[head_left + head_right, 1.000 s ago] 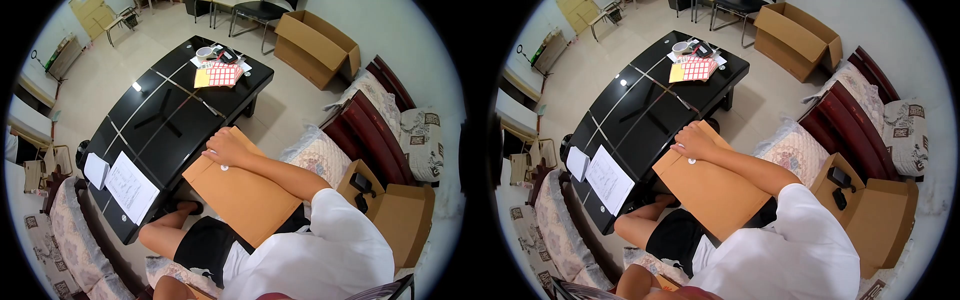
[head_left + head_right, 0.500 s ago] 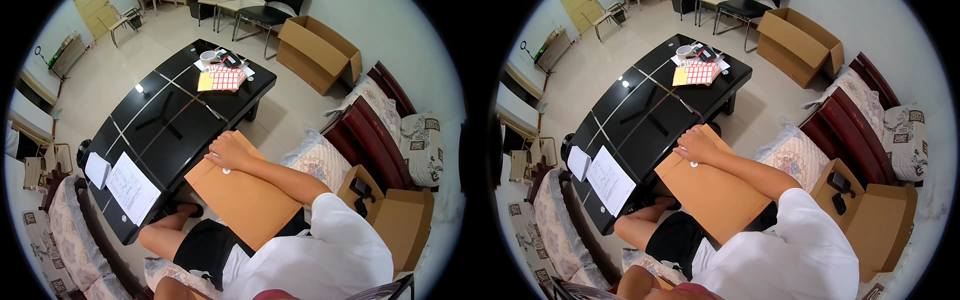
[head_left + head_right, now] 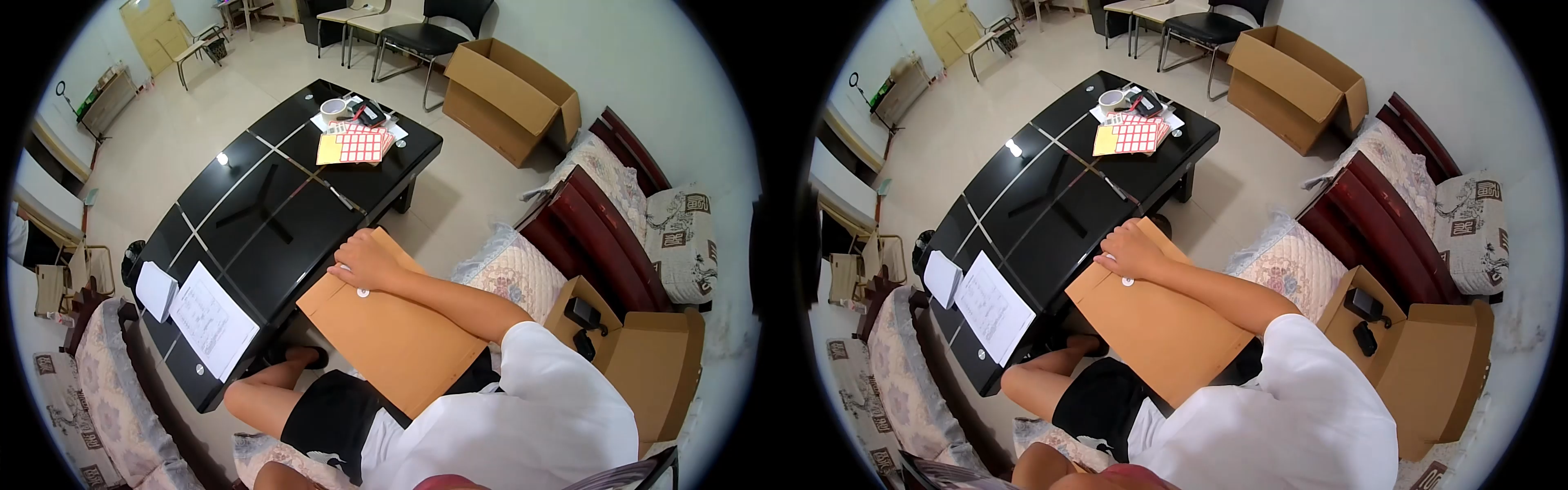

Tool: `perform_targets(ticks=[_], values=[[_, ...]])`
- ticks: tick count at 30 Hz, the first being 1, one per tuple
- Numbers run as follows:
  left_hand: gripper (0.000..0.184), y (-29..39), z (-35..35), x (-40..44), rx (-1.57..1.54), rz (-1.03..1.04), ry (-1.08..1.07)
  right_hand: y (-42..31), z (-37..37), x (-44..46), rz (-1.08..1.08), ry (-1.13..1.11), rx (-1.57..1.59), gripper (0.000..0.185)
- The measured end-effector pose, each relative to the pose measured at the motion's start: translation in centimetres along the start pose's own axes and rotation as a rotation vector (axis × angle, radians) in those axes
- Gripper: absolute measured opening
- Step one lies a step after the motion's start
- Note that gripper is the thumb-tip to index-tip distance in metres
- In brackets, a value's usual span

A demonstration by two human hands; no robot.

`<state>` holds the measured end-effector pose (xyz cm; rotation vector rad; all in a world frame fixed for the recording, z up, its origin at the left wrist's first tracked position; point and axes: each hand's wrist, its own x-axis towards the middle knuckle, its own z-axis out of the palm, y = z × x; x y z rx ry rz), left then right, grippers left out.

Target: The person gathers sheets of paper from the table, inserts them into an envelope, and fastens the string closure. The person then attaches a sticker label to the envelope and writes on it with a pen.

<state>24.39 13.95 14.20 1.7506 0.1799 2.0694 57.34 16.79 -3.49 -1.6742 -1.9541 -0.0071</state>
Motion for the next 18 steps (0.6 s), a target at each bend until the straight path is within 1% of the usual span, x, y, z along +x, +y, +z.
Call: perform_targets(ticks=[3,6,8,11,12,13,14,15,17,18], values=[[0.023,-0.1,0.0,0.1,-0.002,0.008,-0.006,-0.1,-0.1,0.0,-0.001,-0.017,-0.014,0.036],[0.023,0.1,-0.2,0.0,0.003,0.028,-0.004,0.0,0.0,0.0,0.014,-0.008,0.047,0.035],[0.023,0.5,-0.4,-0.2,0.012,0.057,-0.011,0.1,0.4,0.0,-0.004,0.007,0.020,0.035],[0.023,0.9,-2.9,-3.4,-0.060,0.207,-0.043,0.1,-0.1,0.2,-0.032,0.023,0.047,0.035],[0.023,0.9,-3.0,-4.1,-0.057,0.222,-0.064,0.1,-0.2,0.4,-0.042,0.035,0.056,0.035],[0.023,1.1,-1.4,-3.5,0.037,0.140,-0.093,0.1,-0.3,0.2,-0.046,0.041,0.062,0.035],[0.016,0.6,1.0,-3.1,0.162,0.005,-0.121,0.0,-0.4,0.0,-0.045,0.030,0.046,0.035],[0.016,0.2,3.5,-2.5,0.294,-0.125,-0.165,0.1,-0.4,0.2,-0.046,0.025,0.027,0.035],[0.022,-2.7,4.8,-6.7,0.381,-0.316,-0.168,0.0,-0.5,0.2,-0.042,0.033,0.022,0.035],[0.026,-3.2,5.5,-8.3,0.316,-0.399,-0.253,-0.1,-0.4,0.1,-0.038,0.047,0.038,0.034]])
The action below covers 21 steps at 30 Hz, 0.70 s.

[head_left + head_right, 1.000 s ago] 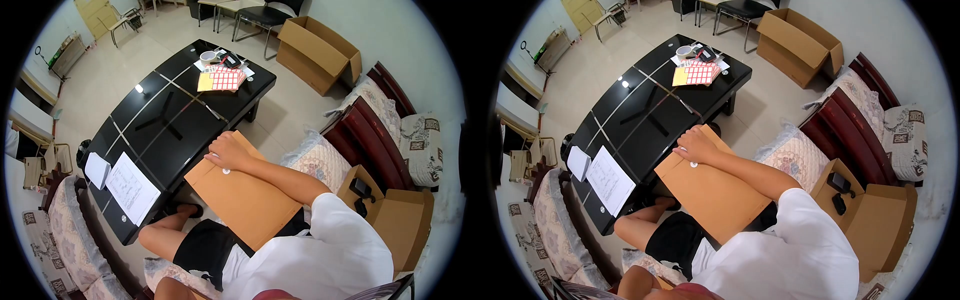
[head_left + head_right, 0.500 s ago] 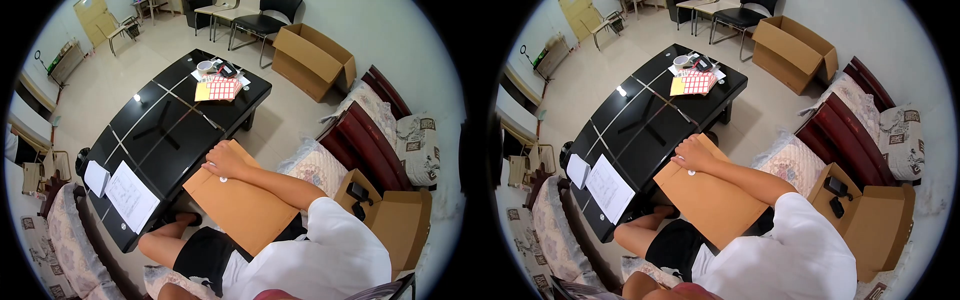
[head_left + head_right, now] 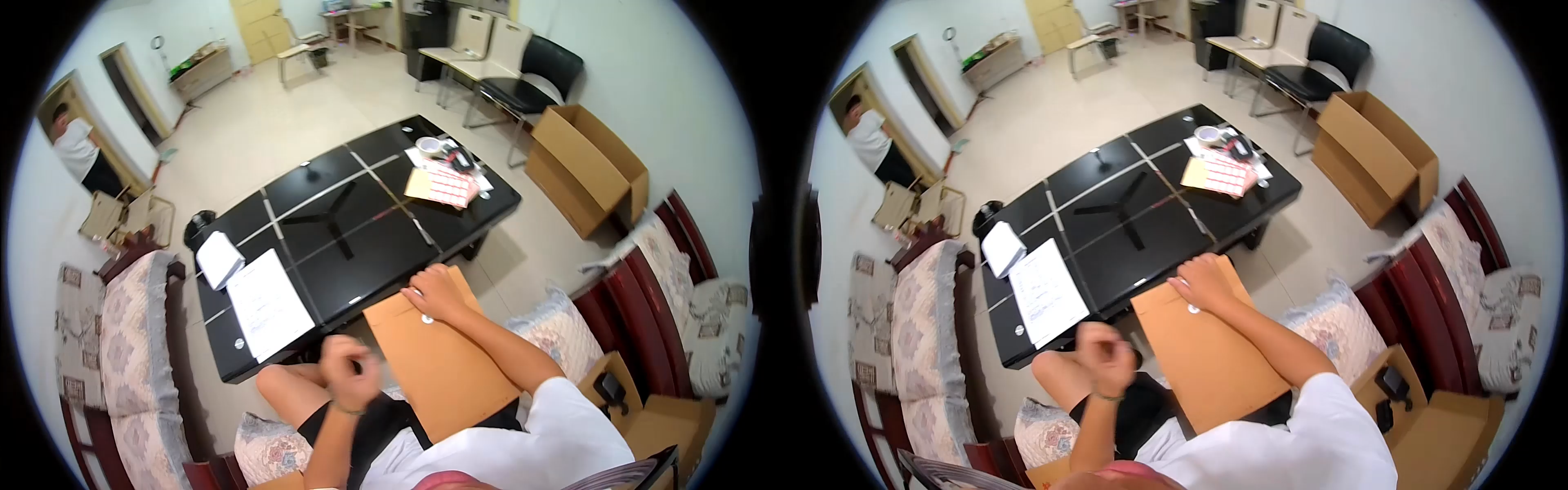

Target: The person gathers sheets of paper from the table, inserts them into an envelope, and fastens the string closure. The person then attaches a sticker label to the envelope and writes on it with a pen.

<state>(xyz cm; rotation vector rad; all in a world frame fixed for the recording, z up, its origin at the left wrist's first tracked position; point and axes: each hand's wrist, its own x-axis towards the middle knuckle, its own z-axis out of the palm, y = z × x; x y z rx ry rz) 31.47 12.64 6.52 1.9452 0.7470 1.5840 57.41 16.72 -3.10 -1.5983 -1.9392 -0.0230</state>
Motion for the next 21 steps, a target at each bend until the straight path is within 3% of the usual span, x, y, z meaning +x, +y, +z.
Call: perform_targets(ticks=[1,3,6,9,15,19,21], values=[[0.023,-0.7,1.6,-1.6,-0.005,-0.036,-0.127,0.0,0.2,0.3,-0.002,0.014,0.017,0.034],[0.026,-1.3,4.2,-4.0,0.013,0.097,-0.387,-0.1,0.3,0.2,-0.009,0.015,0.004,0.032],[0.027,-1.7,5.8,-5.0,0.078,0.069,-0.486,-0.2,0.6,0.2,-0.024,0.038,-0.003,0.031],[0.017,-4.5,4.7,-4.8,0.131,0.123,-0.296,-0.2,0.6,0.3,-0.019,0.056,0.008,0.031],[0.020,-10.4,1.6,-6.4,0.244,-0.167,-0.036,-0.7,0.0,0.6,0.025,-0.036,0.014,0.029],[0.021,-11.6,2.5,-8.9,0.165,-0.345,-0.042,-0.5,0.6,0.9,0.019,-0.001,0.023,0.028],[0.023,-11.3,3.0,-9.7,0.143,-0.340,-0.073,-0.7,0.4,0.5,0.023,-0.001,0.042,0.028]])
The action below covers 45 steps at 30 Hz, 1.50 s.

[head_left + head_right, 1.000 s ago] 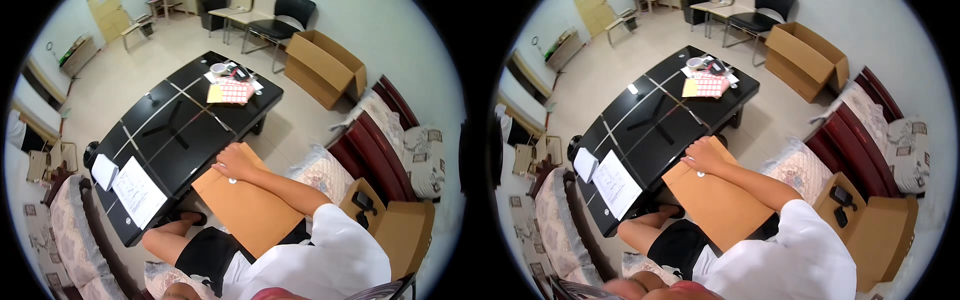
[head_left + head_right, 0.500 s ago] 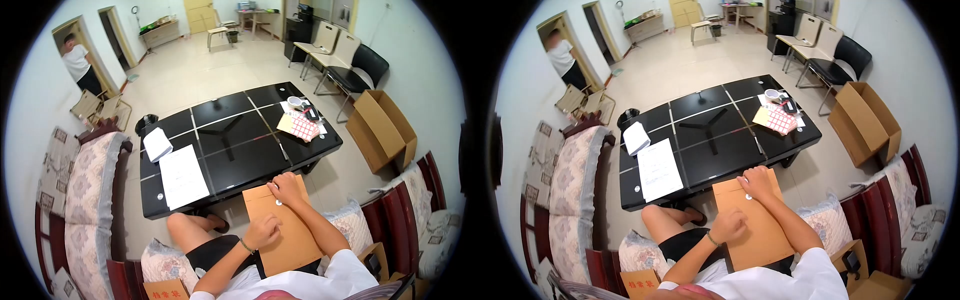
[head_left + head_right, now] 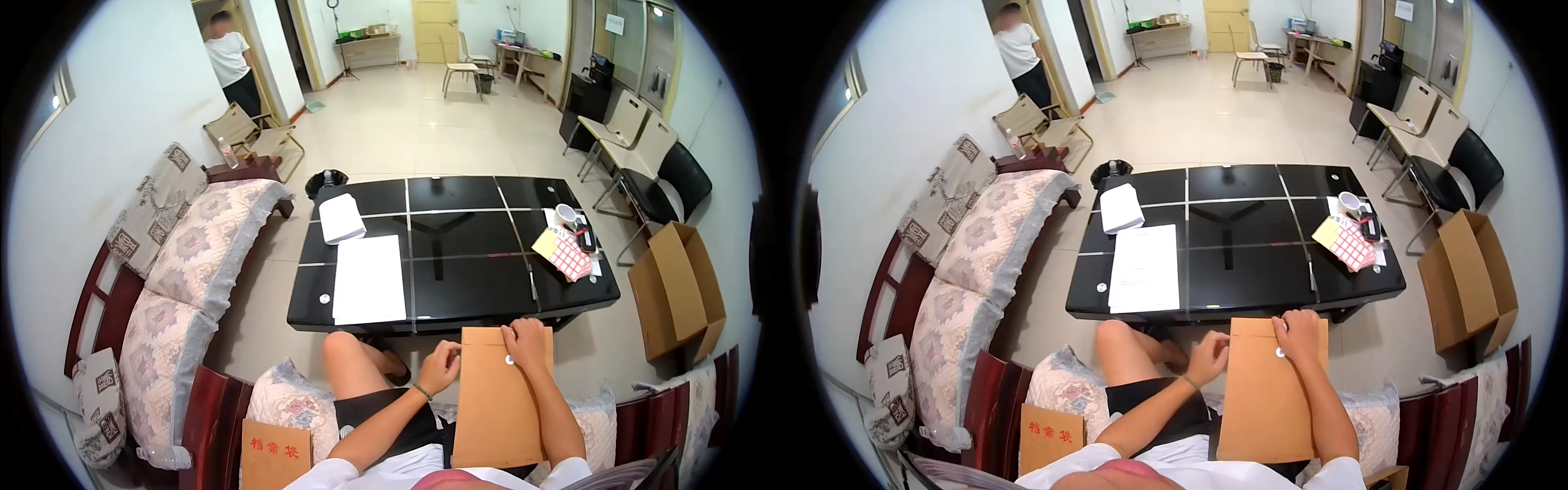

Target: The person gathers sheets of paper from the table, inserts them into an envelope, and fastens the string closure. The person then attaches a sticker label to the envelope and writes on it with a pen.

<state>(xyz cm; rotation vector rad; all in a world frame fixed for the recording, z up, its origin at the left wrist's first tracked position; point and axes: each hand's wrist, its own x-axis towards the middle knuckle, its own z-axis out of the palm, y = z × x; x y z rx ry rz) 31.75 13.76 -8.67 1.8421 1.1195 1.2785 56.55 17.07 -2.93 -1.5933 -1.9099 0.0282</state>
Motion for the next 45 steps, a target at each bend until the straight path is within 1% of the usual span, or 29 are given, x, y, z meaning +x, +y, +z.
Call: perform_targets(ticks=[1,4,7,10,13,16,19,25,31,45], values=[[0.023,-0.09,0.12,0.34,-0.014,0.016,-0.022,0.18,0.05,0.01,-0.002,-0.014,-0.009,0.028],[0.027,-0.31,0.21,0.28,-0.014,0.047,-0.067,0.03,-0.03,0.05,-0.065,0.053,-0.025,0.028],[0.029,-0.36,0.10,0.37,-0.008,0.018,-0.099,0.29,0.00,-0.07,-0.058,0.041,-0.018,0.028],[0.030,0.12,0.17,0.28,-0.061,-0.041,-0.084,0.30,0.00,-0.27,-0.021,0.022,0.005,0.028],[0.032,-0.10,0.25,0.29,-0.036,0.006,-0.067,0.13,-0.08,-0.25,-0.015,0.012,0.004,0.028],[0.035,-0.06,-0.06,0.23,-0.030,-0.037,-0.113,0.21,0.12,-0.24,-0.002,-0.004,-0.005,0.027],[0.036,-0.41,0.27,0.13,-0.045,-0.004,-0.082,0.18,0.12,-0.20,0.000,-0.002,-0.011,0.028],[0.035,-0.30,0.08,0.11,-0.031,-0.083,-0.135,-0.36,-0.39,-0.12,-0.011,0.010,-0.013,0.027],[0.036,-0.67,0.34,-0.03,-0.045,-0.070,-0.113,0.12,0.09,-0.24,-0.036,0.036,-0.015,0.028],[0.036,-0.44,0.24,-0.06,-0.044,-0.093,-0.128,0.06,0.02,-0.23,-0.029,0.022,-0.036,0.029]])
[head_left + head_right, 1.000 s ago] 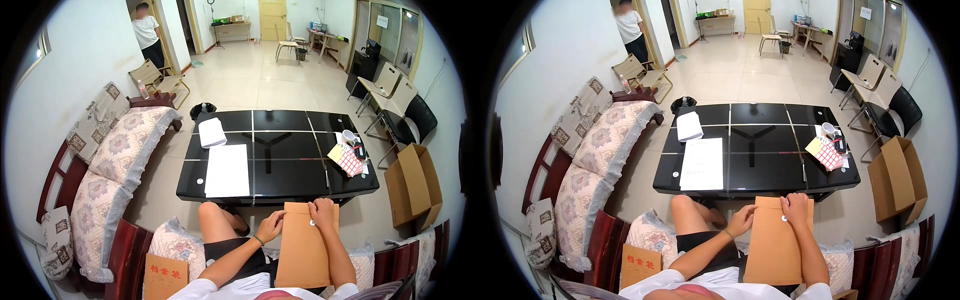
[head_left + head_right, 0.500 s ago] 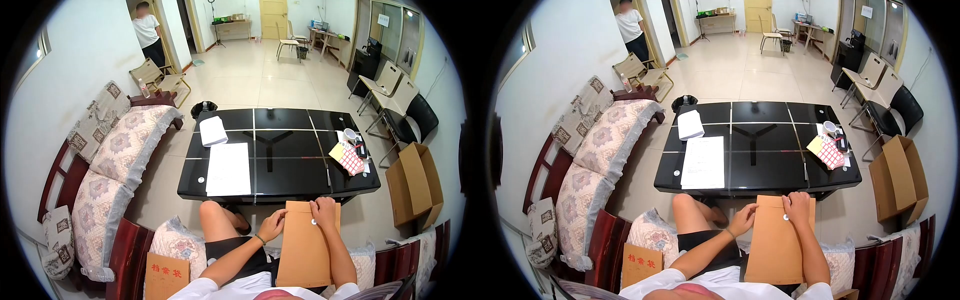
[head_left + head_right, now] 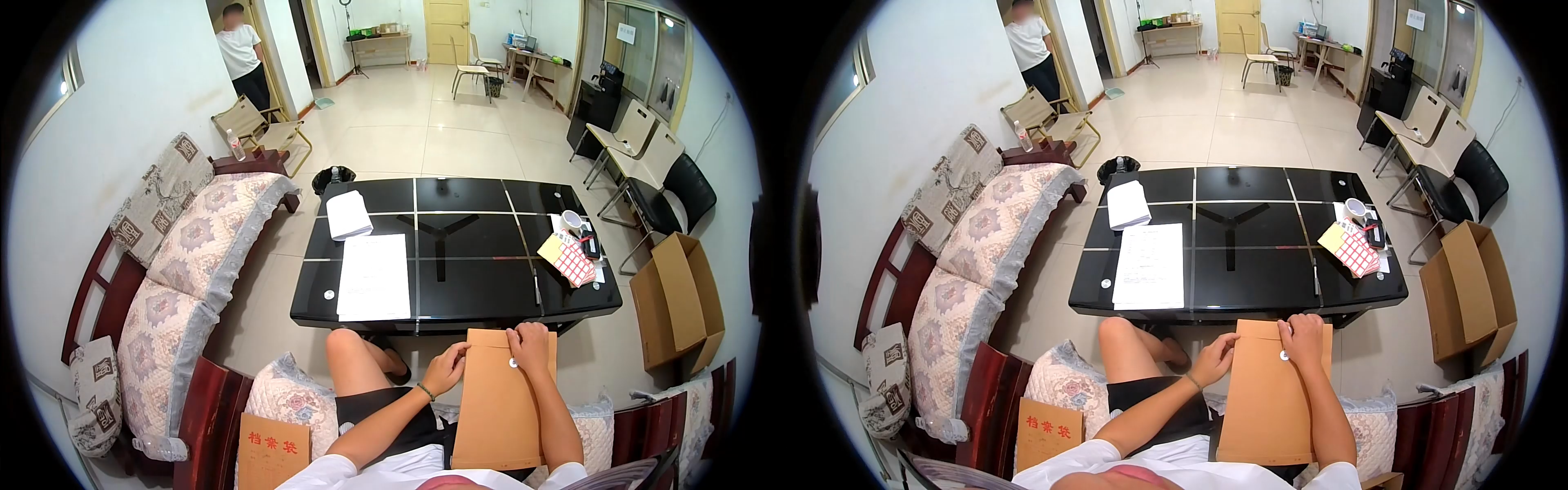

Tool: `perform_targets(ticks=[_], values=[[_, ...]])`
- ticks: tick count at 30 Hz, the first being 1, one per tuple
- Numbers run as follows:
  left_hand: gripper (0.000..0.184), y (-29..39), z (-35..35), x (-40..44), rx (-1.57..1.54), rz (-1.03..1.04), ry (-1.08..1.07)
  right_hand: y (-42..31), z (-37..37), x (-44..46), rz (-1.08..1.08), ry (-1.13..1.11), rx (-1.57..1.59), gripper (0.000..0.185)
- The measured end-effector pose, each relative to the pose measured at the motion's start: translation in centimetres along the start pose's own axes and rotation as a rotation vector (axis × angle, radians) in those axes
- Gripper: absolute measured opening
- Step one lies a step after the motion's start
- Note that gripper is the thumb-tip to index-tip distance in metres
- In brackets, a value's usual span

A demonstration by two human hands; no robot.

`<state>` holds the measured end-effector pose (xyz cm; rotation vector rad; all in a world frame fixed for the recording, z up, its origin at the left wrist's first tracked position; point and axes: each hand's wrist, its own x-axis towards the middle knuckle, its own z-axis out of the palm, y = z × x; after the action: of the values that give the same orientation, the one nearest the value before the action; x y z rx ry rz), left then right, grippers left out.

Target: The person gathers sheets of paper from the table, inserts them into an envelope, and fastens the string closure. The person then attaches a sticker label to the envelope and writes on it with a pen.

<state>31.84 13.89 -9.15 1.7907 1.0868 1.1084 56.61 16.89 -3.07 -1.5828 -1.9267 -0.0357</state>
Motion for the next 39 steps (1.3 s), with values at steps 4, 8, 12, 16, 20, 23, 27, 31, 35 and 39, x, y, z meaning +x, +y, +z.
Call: perform_targets(ticks=[4,8,12,16,20,23,27,31,35,39], values=[[0.037,0.04,0.06,-0.01,-0.003,-0.032,-0.008,0.03,0.02,-0.02,0.013,-0.006,0.014,0.029],[0.036,-0.29,0.19,-0.03,-0.014,-0.016,-0.006,0.06,0.09,-0.11,-0.014,0.021,-0.008,0.028],[0.036,-0.28,0.22,0.04,-0.007,-0.015,-0.009,-0.22,-0.21,0.04,-0.022,0.039,0.012,0.028],[0.036,-0.09,0.08,0.03,-0.008,-0.014,-0.009,-0.22,-0.21,0.08,-0.028,0.040,0.011,0.028],[0.036,-0.07,0.06,0.06,-0.007,-0.005,-0.002,-0.25,-0.17,0.12,-0.027,0.038,0.018,0.028],[0.036,-0.17,0.06,0.05,-0.006,-0.006,-0.006,-0.11,-0.14,0.09,-0.007,0.015,0.024,0.028],[0.036,-0.20,0.06,0.06,-0.003,-0.010,-0.012,0.01,0.01,0.00,0.020,-0.011,0.028,0.028],[0.037,-0.21,0.07,0.03,0.002,-0.011,-0.010,-0.19,-0.14,0.01,0.027,-0.021,0.013,0.029],[0.037,-0.22,0.19,0.03,-0.004,-0.003,0.003,-0.05,-0.06,0.09,-0.020,0.019,-0.006,0.028],[0.037,-0.30,0.22,0.03,-0.009,-0.019,0.000,-0.24,-0.15,0.17,-0.030,0.024,-0.010,0.029]])
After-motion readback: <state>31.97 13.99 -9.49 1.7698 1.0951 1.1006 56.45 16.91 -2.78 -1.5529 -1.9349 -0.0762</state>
